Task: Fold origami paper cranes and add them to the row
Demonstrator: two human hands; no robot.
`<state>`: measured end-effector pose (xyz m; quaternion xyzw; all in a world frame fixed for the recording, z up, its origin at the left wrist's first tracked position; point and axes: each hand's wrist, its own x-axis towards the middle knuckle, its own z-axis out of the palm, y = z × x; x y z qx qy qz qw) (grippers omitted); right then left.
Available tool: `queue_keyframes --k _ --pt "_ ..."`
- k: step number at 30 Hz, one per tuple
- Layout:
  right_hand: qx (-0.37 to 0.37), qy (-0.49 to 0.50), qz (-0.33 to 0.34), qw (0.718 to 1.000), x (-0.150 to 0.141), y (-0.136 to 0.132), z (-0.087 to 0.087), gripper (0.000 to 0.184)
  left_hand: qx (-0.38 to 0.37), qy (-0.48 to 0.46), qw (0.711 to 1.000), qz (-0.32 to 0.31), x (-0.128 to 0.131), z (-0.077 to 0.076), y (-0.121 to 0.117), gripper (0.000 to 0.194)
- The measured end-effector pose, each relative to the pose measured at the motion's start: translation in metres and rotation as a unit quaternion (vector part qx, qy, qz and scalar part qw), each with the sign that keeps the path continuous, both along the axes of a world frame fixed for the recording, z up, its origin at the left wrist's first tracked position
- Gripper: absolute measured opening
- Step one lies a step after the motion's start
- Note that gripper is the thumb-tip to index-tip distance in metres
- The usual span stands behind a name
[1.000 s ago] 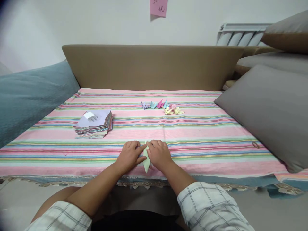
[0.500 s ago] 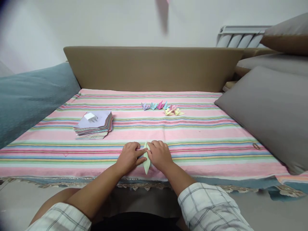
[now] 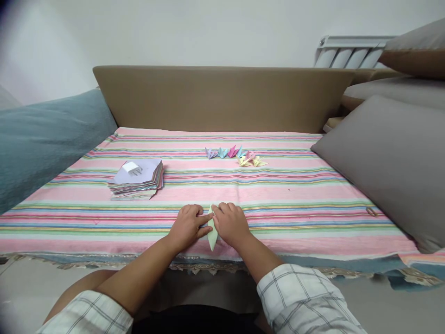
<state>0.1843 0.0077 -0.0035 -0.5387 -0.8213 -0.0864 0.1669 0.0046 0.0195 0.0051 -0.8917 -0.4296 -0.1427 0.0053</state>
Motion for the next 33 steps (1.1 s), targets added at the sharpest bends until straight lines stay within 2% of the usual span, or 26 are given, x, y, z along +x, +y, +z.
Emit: queue_keyframes --k 9,16,21,23,26,28,31,33 --pt "-0.018 -0.009 -0.008 1.0 -0.002 0.001 0.003 0.032 -0.003 0.019 0.999 0.034 0.002 0.002 -0.001 0.053" --pt "-0.023 0.032 -0.02 0.999 0.0 0.002 -0.003 0.039 -0.011 0.018 0.999 0.05 0.004 0.002 -0.001 0.053" --pt "-0.026 0.058 -0.01 0.998 0.002 0.004 -0.003 0.036 -0.001 0.011 0.999 0.043 0.003 0.001 -0.001 0.052" --pt "-0.017 0.098 0.013 0.995 0.005 0.004 -0.003 0.034 0.007 0.001 0.999 0.041 0.002 0.001 -0.002 0.051" --pt "-0.005 0.154 0.113 0.981 0.012 0.001 -0.006 0.021 0.013 -0.026 0.999 0.028 0.002 0.0 -0.005 0.049" --pt "-0.003 0.159 0.165 0.973 0.017 -0.001 -0.008 0.019 0.016 -0.042 0.999 0.012 0.002 -0.001 -0.006 0.041" --pt "-0.009 0.148 0.182 0.972 0.023 -0.003 -0.008 0.021 0.015 -0.053 0.998 -0.007 0.0 -0.003 -0.006 0.025" --pt "-0.022 0.144 0.192 0.971 0.028 -0.004 -0.006 0.021 0.004 -0.058 0.998 -0.019 -0.003 -0.003 -0.003 0.024"
